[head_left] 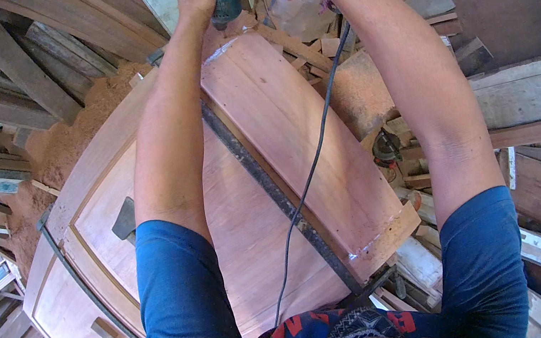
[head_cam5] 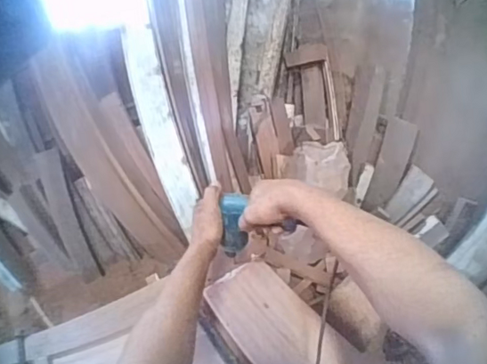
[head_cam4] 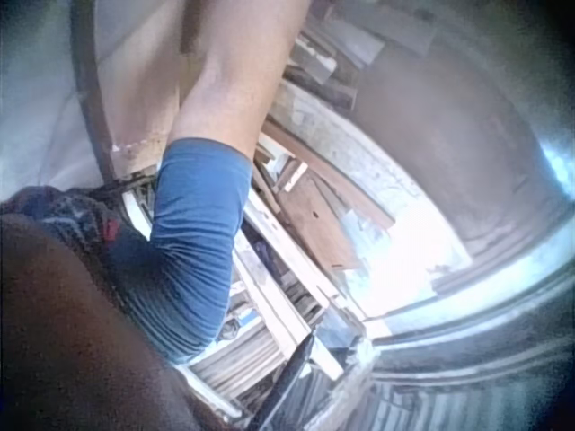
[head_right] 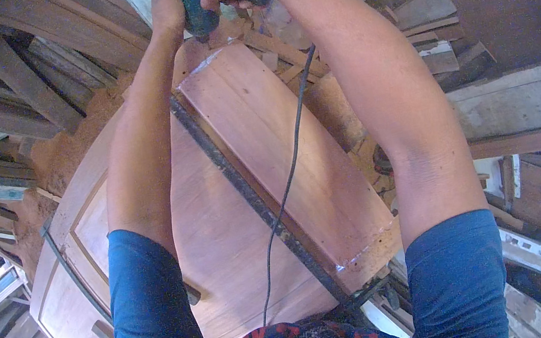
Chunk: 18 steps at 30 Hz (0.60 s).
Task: The person uses a power drill to create pilot holes in a wooden door panel. They then insert wooden dowels into the holes and use a hammer to tap them flush with the surface. The person repeats this process for multiple dowels along the edge of the door.
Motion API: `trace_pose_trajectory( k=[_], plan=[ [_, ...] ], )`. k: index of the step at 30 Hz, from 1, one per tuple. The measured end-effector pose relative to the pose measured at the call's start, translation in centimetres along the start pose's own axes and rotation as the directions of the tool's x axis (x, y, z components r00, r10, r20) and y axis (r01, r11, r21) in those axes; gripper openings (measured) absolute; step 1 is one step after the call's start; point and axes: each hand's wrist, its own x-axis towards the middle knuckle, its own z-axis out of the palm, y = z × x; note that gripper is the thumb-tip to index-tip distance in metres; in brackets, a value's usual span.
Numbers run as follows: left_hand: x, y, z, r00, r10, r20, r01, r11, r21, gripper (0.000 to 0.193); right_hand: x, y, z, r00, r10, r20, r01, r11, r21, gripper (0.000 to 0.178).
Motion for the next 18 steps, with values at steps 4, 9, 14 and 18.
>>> trace_pose_trajectory(
  k=[4, 9, 14, 18],
  plan=[
    [0.3, -0.9, 0.3, 0.997, 0.082, 0.005, -0.082, 0.995, 0.053, 0.065, 0.2, 0.6, 0.4, 1.0, 0.006, 0.007, -0.006, 1.0, 0.014, 0.036],
    [0.2, -1.7, 0.6, 0.975, 0.22, 0.004, -0.22, 0.975, 0.039, 0.06, 0.2, 0.9, 0.4, 1.0, -0.006, -0.004, 0.006, 1.0, 0.012, 0.036],
    [-0.4, -1.3, 0.7, 0.998, 0.015, -0.064, -0.018, 0.999, -0.034, 0.069, -0.8, 0.4, 0.6, 0.999, 0.033, -0.018, -0.032, 0.998, 0.054, 0.036],
    [-0.9, -1.4, 0.4, 0.992, -0.108, -0.067, 0.104, 0.993, -0.06, 0.074, -0.3, 0.4, 1.3, 0.999, 0.045, -0.01, -0.044, 0.996, 0.082, 0.037]
  ],
)
